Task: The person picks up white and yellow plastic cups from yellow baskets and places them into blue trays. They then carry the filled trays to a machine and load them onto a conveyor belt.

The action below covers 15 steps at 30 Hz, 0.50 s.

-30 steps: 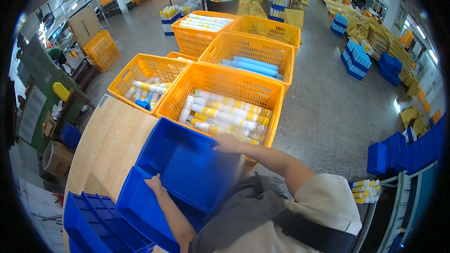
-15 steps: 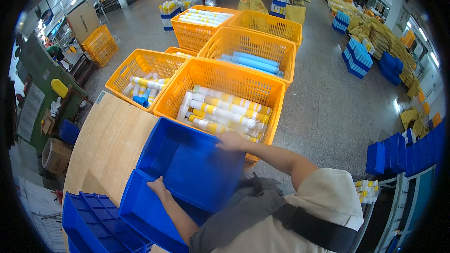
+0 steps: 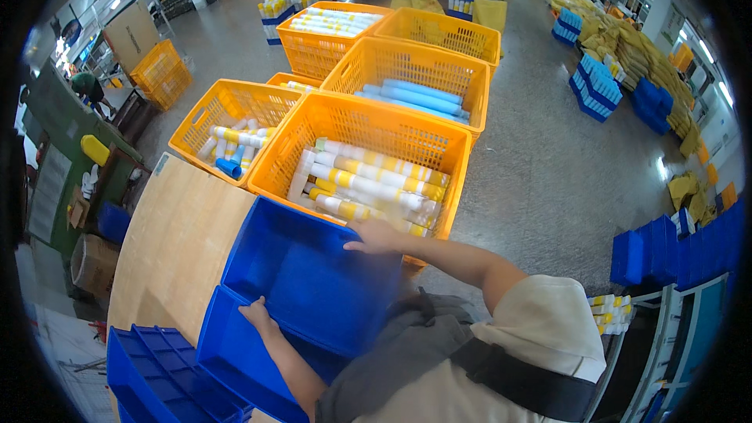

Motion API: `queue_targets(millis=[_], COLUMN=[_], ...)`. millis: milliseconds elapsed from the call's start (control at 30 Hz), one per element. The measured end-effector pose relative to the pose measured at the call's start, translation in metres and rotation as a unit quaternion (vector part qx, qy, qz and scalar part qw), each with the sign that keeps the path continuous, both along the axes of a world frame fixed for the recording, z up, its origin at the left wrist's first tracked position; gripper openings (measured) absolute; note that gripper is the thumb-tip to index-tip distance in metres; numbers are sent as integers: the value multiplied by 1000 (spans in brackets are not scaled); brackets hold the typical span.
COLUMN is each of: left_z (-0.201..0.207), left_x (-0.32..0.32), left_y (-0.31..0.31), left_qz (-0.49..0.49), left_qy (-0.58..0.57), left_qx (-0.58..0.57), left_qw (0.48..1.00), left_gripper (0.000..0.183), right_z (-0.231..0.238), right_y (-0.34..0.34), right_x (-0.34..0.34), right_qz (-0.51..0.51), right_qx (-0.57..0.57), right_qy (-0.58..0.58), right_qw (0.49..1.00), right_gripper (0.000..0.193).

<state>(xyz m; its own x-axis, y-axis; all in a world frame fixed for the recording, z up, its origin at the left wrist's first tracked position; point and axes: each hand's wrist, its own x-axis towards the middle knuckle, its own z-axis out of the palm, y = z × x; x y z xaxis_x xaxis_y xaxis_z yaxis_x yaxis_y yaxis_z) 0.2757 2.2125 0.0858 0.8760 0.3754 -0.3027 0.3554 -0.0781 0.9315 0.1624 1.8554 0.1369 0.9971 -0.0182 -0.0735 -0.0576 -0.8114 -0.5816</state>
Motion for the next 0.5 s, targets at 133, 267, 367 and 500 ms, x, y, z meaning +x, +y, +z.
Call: queue_targets(millis=[133, 267, 367, 500], left_z=[-18, -22, -12, -1], left_x=[3, 3, 1, -5], left_y=[8, 14, 6, 1], left_qz=[-19, -41, -46, 54], left_qy=[1, -54, -113, 15], left_qx=[1, -6, 7, 109], left_qw=[1000, 998, 992, 993], left_gripper=[55, 61, 79, 77], right_z=[-25, -83, -148, -267], right_y=[-15, -59, -91, -126], right_x=[7, 20, 15, -2], right_qz=[17, -150, -172, -77], right_qx=[192, 136, 95, -25], right_qy=[-63, 87, -32, 371], right_qw=[979, 975, 980, 925], right_gripper=[51, 53, 63, 73])
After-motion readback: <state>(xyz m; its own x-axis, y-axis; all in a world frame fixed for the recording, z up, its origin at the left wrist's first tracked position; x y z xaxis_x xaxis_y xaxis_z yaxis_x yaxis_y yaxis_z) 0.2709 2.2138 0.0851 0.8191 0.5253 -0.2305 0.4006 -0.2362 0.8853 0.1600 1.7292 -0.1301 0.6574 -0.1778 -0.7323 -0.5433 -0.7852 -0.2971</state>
